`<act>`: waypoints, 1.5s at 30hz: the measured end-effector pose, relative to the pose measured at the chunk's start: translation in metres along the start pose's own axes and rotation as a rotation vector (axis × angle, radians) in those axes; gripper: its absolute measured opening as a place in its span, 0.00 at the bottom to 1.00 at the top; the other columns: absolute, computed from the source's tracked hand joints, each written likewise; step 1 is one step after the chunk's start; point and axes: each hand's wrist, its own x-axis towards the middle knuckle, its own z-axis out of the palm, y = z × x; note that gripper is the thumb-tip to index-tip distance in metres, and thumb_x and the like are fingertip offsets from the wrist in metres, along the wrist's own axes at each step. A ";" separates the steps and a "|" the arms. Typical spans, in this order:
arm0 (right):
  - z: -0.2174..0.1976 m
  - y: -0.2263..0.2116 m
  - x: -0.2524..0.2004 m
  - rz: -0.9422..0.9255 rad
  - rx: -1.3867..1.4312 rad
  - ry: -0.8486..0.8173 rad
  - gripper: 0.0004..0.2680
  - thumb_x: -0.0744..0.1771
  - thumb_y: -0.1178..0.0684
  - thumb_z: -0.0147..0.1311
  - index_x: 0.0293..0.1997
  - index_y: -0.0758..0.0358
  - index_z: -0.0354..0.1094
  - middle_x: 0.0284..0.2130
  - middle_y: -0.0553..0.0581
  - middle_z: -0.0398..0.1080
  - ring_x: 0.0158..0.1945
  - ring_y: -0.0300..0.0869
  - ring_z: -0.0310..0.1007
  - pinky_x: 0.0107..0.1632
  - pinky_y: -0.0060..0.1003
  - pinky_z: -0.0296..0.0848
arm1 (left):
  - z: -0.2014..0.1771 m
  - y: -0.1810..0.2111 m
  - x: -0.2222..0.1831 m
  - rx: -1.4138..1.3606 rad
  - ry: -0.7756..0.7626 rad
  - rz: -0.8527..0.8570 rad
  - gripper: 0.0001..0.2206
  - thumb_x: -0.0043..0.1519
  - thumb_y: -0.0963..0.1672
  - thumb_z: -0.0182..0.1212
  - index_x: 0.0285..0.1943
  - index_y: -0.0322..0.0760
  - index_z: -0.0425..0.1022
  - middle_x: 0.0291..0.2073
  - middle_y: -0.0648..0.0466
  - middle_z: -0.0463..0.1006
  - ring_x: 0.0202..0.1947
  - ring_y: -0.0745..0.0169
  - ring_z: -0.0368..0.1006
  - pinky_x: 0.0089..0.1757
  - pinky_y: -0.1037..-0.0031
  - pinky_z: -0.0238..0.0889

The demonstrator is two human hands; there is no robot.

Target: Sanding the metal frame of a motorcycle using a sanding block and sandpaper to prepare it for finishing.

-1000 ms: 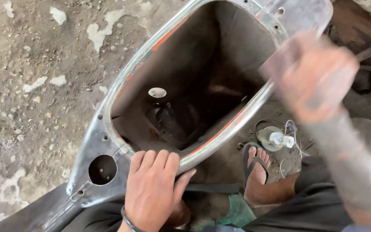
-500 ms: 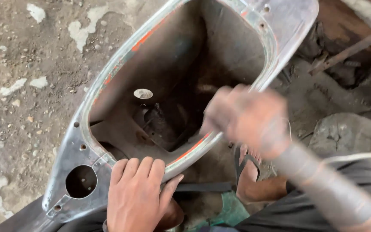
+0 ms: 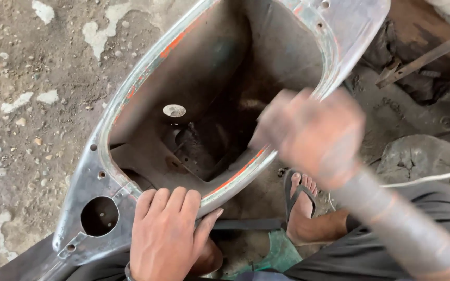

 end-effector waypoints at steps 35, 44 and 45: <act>0.035 0.039 -0.024 0.197 0.300 0.050 0.09 0.69 0.61 0.53 0.51 0.52 0.74 0.49 0.60 0.63 0.49 0.56 0.71 0.50 0.48 0.74 | 0.025 -0.002 0.003 -0.159 0.185 0.020 0.20 0.54 0.57 0.69 0.34 0.41 0.73 0.27 0.51 0.76 0.35 0.46 0.71 0.46 0.57 0.56; 0.032 0.047 -0.020 -0.194 0.243 0.179 0.16 0.62 0.64 0.54 0.54 0.59 0.82 0.57 0.54 0.84 0.61 0.46 0.81 0.73 0.39 0.65 | 0.044 -0.006 0.005 -0.093 0.361 0.055 0.21 0.55 0.59 0.66 0.31 0.43 0.76 0.22 0.56 0.76 0.30 0.49 0.72 0.42 0.59 0.59; 0.026 0.049 -0.018 -0.266 0.378 0.107 0.17 0.62 0.67 0.50 0.53 0.68 0.81 0.58 0.60 0.83 0.65 0.51 0.81 0.78 0.40 0.68 | 0.046 -0.007 0.006 -0.102 0.352 0.073 0.20 0.56 0.58 0.66 0.32 0.42 0.77 0.21 0.57 0.75 0.28 0.50 0.71 0.41 0.60 0.59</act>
